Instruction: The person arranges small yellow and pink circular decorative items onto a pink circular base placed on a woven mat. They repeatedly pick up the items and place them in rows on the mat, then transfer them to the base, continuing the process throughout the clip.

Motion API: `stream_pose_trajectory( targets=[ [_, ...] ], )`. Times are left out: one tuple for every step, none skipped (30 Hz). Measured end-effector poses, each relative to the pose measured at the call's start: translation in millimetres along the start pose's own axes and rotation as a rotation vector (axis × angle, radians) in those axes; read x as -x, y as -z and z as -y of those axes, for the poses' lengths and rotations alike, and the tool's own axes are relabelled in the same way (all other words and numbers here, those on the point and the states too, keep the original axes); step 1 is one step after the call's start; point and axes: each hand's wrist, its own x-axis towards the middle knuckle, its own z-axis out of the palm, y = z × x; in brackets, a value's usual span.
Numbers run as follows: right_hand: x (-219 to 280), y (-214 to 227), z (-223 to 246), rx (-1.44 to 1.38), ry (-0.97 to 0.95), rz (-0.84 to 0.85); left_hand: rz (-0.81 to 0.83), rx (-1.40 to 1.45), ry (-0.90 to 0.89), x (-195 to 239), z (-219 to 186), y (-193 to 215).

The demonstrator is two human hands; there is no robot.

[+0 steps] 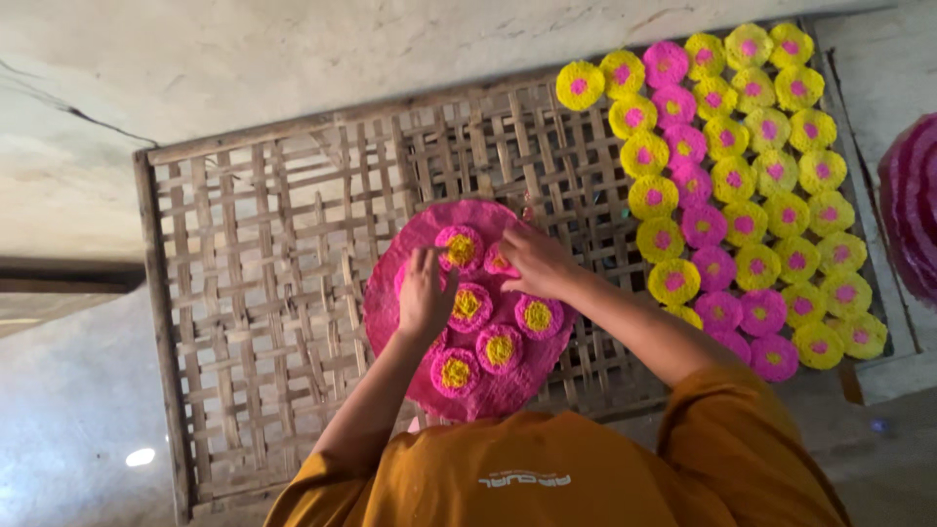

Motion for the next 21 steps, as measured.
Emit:
stream_pose_trajectory(
  targets=[
    [4.1, -1.3, -1.0, -0.180, -0.198, 0.153, -0.016, -0.073, -0.005, -7.5, 1.1, -0.3],
    [7.9, -1.3, -7.2, -0.357, -0.395, 0.306, -0.034, -0.143, -0.013, -16.4, 1.6, -1.0],
    [11.5, -1.9, -16.2, -0.535, -0.591, 0.459, -0.052, -0.214, -0.022, -24.0, 2.3, -1.6],
    [15.1, -2.0, -32.3, -0.572, -0.689, 0.376, -0.008, -0.210, 0.010, -28.0, 2.6, -3.3],
    [17.6, -1.9, -56.8, -0.607, -0.786, 0.291, 0.037, -0.206, 0.042, -28.7, 2.8, -5.3],
    [20.7, -3.8, -80.6, -0.644, -0.879, 0.205, 0.082, -0.203, 0.077, -28.1, 4.1, -7.0],
    [24.1, -8.1, -103.4, -0.722, -1.019, 0.111, 0.088, -0.209, 0.083, -29.0, 5.7, -9.5],
    [27.7, -12.7, -127.8, -0.800, -1.155, 0.013, 0.092, -0.215, 0.091, -30.8, 7.6, -12.0],
    [34.8, -14.1, -152.7, -0.860, -1.207, -0.077, 0.097, -0.221, 0.099, -33.8, 10.4, -14.1],
    [42.3, -14.4, -177.8, -0.921, -1.256, -0.168, 0.113, -0.216, 0.131, -37.8, 13.7, -15.9],
    [48.3, -16.6, -200.4, -0.965, -1.308, -0.242, 0.130, -0.211, 0.163, -42.8, 17.0, -17.8],
    [52.4, -21.8, -218.6, -1.012, -1.360, -0.317, 0.147, -0.207, 0.195, -47.4, 20.7, -18.6],
    [56.3, -26.7, -235.0, -1.128, -1.337, -0.354, 0.153, -0.221, 0.196, -51.5, 23.4, -19.5],
    [59.3, -31.1, -249.7, -1.244, -1.312, -0.391, 0.159, -0.234, 0.196, -55.7, 24.8, -20.7],
    [61.4, -36.7, -259.1, -1.359, -1.283, -0.428, 0.165, -0.247, 0.196, -58.0, 24.9, -22.2],
    [62.1, -42.0, -263.9, -1.094, -1.281, -0.378, 0.157, -0.249, 0.198, -59.5, 23.2, -24.1],
    [58.6, -48.2, -266.0, -0.831, -1.267, -0.327, 0.149, -0.252, 0.200, -61.3, 22.1, -24.0],
    [53.4, -52.8, -265.1, -0.569, -1.240, -0.278, 0.143, -0.255, 0.200, -62.4, 20.3, -23.6],
    [47.9, -53.9, -262.0, -0.351, -1.156, -0.262, 0.119, -0.241, 0.180, -62.6, 17.3, -23.6],
    [42.1, -52.4, -254.9, -0.138, -1.065, -0.242, 0.098, -0.227, 0.162, -61.6, 14.4, -22.6],
    [35.6, -47.2, -246.5, 0.070, -0.967, -0.221, 0.076, -0.214, 0.143, -61.4, 11.8, -21.1]
  ],
)
